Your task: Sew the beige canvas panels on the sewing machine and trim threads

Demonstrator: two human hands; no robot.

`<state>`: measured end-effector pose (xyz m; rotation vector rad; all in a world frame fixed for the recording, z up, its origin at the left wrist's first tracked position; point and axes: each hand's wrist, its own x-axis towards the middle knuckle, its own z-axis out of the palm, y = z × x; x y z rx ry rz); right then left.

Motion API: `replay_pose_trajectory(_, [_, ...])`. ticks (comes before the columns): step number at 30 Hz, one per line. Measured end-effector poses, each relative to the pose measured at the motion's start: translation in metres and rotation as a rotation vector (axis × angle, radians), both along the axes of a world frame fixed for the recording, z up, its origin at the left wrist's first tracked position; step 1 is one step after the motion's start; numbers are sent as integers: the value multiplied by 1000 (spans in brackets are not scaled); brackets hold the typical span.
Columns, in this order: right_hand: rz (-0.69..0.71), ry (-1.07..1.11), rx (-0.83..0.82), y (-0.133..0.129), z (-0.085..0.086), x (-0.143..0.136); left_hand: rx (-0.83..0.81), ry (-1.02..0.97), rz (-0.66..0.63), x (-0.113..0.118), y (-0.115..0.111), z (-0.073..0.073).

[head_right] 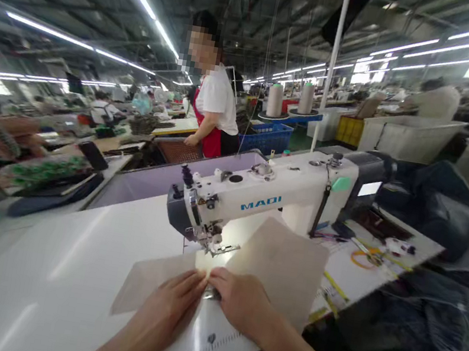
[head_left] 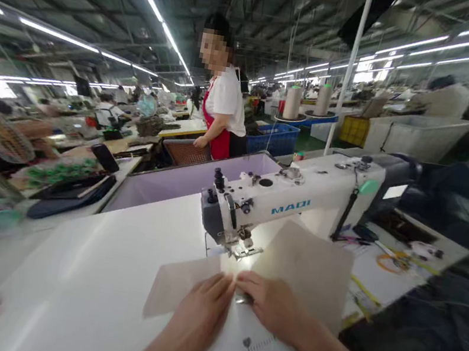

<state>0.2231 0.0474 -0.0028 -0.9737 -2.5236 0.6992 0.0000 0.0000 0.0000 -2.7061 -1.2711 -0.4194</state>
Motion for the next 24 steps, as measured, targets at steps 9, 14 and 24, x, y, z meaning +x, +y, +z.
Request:
replay_pose_trajectory(9, [2, -9, 27, 15, 8, -6, -40, -30, 43, -3, 17, 10])
replay_pose_trajectory(14, [5, -6, 49, 26, 10, -12, -65, -59, 47, -5, 31, 15])
replay_pose_trajectory(24, [-34, -49, 79, 27, 8, -15, -114, -72, 66, -11, 57, 23])
